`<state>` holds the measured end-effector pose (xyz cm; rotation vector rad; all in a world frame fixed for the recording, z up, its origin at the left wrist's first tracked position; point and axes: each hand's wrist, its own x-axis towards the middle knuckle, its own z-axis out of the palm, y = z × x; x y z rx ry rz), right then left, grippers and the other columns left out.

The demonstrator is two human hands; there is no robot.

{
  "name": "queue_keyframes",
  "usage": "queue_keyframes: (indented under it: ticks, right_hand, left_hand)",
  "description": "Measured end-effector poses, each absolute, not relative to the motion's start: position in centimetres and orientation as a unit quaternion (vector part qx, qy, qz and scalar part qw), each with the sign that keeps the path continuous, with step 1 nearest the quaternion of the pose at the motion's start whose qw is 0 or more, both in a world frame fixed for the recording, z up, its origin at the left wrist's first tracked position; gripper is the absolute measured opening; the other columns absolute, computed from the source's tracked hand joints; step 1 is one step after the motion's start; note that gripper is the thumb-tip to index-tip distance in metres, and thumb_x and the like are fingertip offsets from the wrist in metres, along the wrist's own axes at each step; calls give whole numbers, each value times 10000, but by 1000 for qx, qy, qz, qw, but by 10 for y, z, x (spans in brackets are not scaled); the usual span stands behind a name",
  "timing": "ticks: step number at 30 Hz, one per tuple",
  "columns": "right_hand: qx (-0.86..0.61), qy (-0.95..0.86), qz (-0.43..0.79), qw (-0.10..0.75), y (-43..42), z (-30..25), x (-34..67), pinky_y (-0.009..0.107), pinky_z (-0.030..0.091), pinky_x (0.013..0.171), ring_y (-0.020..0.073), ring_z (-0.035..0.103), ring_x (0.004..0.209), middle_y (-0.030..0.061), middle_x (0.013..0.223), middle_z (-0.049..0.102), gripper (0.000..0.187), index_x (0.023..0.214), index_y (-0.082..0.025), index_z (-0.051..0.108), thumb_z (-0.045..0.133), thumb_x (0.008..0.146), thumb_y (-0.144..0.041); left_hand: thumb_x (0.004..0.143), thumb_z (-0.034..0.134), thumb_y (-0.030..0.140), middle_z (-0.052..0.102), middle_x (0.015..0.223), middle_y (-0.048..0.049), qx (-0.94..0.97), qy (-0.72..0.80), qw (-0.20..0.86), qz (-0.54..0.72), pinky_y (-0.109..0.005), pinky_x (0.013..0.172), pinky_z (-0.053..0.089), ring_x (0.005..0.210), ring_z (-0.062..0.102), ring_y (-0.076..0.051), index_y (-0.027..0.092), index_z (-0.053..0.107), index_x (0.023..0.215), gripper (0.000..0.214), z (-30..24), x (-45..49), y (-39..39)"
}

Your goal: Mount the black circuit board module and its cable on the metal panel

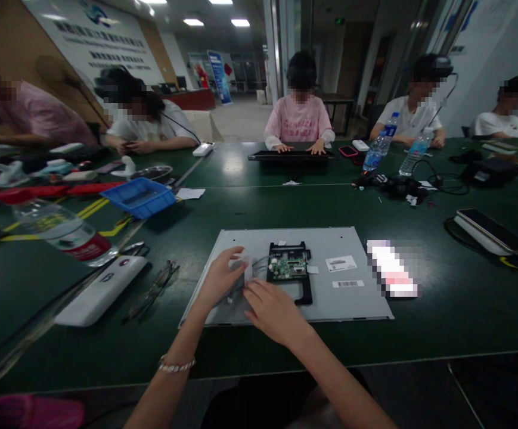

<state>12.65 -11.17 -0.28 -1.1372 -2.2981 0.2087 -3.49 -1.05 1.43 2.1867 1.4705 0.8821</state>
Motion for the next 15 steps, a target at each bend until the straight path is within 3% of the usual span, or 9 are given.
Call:
queue_keyframes:
  ticks: [3, 6, 10, 15]
  right_hand:
    - [-424, -863, 78, 264, -111, -9, 126, 392, 382, 1044, 232, 415, 1262, 134, 1287, 532, 448, 1260, -126, 475, 565, 843, -263]
    - [-426, -864, 83, 254, -112, -11, 127, 404, 387, 1036, 243, 442, 1237, 146, 1291, 530, 473, 1272, -116, 468, 566, 844, -293]
    - [-426, -864, 91, 254, -114, -12, 126, 399, 384, 1036, 244, 444, 1233, 152, 1284, 535, 490, 1280, -96, 459, 573, 837, -270]
    - [-432, -851, 126, 271, -114, -3, 128, 404, 388, 1024, 242, 477, 1199, 133, 1236, 574, 377, 1218, -119, 528, 534, 855, -225]
  left_hand:
    - [827, 483, 169, 583, 1133, -68, 811, 494, 85, 301, -371, 952, 426, 1057, 557, -215, 195, 574, 1092, 281, 25, -30, -28]
    - [841, 455, 138, 606, 1083, -76, 845, 479, 42, 235, -378, 928, 439, 1036, 563, -232, 195, 594, 1020, 233, 26, -27, -44]
    - [840, 460, 134, 631, 1084, -86, 853, 492, 60, 165, -364, 904, 456, 1020, 589, -230, 192, 555, 1078, 262, 10, -29, -51]
    - [842, 472, 163, 636, 1116, -99, 844, 494, 105, 182, -349, 911, 461, 1052, 598, -226, 186, 522, 1143, 306, -3, -34, -46]
